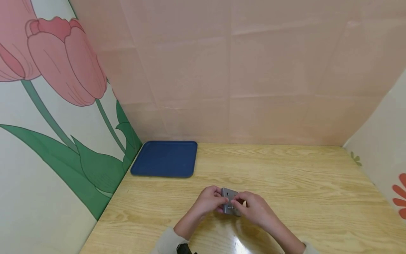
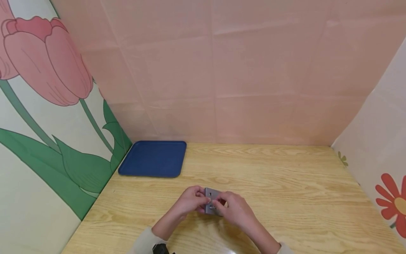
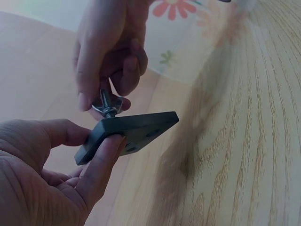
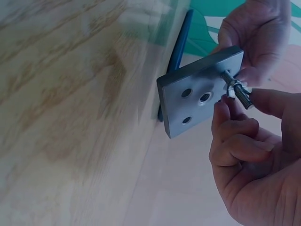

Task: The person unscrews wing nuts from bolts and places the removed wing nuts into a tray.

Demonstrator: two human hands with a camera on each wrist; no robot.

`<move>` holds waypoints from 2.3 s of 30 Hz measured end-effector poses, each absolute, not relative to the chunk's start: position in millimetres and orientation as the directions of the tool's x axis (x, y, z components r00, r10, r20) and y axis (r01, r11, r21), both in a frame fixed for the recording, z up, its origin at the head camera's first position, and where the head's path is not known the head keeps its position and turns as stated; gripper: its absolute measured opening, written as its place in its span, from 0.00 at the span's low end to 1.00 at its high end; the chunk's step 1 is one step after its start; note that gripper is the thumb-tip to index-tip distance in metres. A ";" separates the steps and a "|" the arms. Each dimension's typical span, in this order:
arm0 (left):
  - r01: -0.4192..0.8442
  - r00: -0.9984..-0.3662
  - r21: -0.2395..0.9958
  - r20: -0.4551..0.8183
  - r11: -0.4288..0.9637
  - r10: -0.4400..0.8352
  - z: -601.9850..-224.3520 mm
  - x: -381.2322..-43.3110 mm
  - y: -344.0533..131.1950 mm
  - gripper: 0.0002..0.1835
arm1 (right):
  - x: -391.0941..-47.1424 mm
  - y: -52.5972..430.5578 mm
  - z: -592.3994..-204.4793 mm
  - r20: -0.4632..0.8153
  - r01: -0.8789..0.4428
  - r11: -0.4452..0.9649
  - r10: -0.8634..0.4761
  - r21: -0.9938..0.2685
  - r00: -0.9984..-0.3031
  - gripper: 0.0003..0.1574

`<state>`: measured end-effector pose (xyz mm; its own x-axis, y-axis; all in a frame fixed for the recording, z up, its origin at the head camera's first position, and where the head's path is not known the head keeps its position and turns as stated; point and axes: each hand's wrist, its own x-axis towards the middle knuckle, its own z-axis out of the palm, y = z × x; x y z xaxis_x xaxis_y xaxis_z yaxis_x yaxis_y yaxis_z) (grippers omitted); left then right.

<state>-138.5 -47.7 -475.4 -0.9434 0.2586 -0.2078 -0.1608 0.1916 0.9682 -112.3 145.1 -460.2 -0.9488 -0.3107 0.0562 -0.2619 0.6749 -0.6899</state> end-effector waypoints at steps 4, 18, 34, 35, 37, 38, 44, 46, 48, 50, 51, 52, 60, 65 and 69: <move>-0.163 -0.948 0.969 -0.206 0.185 0.243 -474.8 -138.1 -48.1 0.12 | -111.8 145.3 -461.1 0.054 -0.282 0.663 -0.342 -0.694 -0.938 0.10; -0.165 -0.948 0.971 -0.205 0.174 0.245 -472.1 -136.6 -50.3 0.11 | -111.9 146.0 -461.3 0.074 -0.334 0.629 -0.402 -0.702 -0.913 0.09; -0.164 -0.945 0.968 -0.209 0.188 0.251 -473.9 -137.0 -49.0 0.12 | -109.3 144.1 -460.1 0.098 -0.365 0.639 -0.414 -0.677 -0.905 0.16; -0.164 -0.945 0.968 -0.209 0.188 0.250 -474.1 -137.2 -48.9 0.12 | -109.3 144.1 -460.1 0.100 -0.367 0.638 -0.414 -0.677 -0.905 0.16; -0.165 -0.945 0.968 -0.209 0.188 0.250 -473.8 -137.3 -49.0 0.12 | -109.1 144.2 -460.3 0.105 -0.370 0.634 -0.416 -0.679 -0.904 0.15; -0.166 -0.945 0.968 -0.211 0.187 0.251 -473.5 -137.3 -49.2 0.12 | -109.1 144.2 -460.4 0.109 -0.373 0.629 -0.418 -0.682 -0.902 0.15; -0.179 -0.940 0.967 -0.222 0.181 0.258 -473.1 -137.2 -50.7 0.12 | -109.3 143.4 -461.0 0.143 -0.379 0.598 -0.404 -0.707 -0.904 0.04; -0.184 -0.941 0.967 -0.225 0.177 0.254 -473.1 -137.2 -50.7 0.12 | -109.9 142.7 -460.8 0.149 -0.365 0.604 -0.377 -0.709 -0.914 0.03; -0.184 -0.940 0.967 -0.226 0.179 0.255 -473.1 -137.1 -50.9 0.12 | -110.6 142.1 -460.0 0.146 -0.340 0.622 -0.342 -0.706 -0.928 0.05; -0.185 -0.940 0.967 -0.226 0.177 0.256 -473.1 -137.2 -50.6 0.12 | -111.3 141.8 -459.4 0.135 -0.311 0.648 -0.307 -0.695 -0.942 0.05; -0.185 -0.940 0.967 -0.226 0.177 0.255 -472.9 -137.2 -50.4 0.12 | -111.5 142.0 -459.1 0.127 -0.297 0.658 -0.295 -0.692 -0.947 0.05; -0.182 -0.939 0.966 -0.225 0.182 0.258 -473.1 -137.2 -50.3 0.12 | -111.8 142.0 -458.9 0.116 -0.284 0.667 -0.284 -0.689 -0.952 0.05; -0.171 -0.937 0.966 -0.220 0.195 0.271 -472.9 -137.0 -51.0 0.11 | -111.4 143.8 -458.3 0.056 -0.250 0.683 -0.293 -0.687 -0.955 0.07; -0.169 -0.942 0.966 -0.216 0.194 0.256 -471.6 -136.9 -51.4 0.11 | -110.6 144.6 -458.4 0.060 -0.275 0.674 -0.324 -0.686 -0.944 0.07; -0.166 -0.946 0.967 -0.211 0.193 0.247 -471.7 -137.5 -52.0 0.11 | -110.8 145.3 -458.9 0.073 -0.302 0.663 -0.349 -0.685 -0.934 0.05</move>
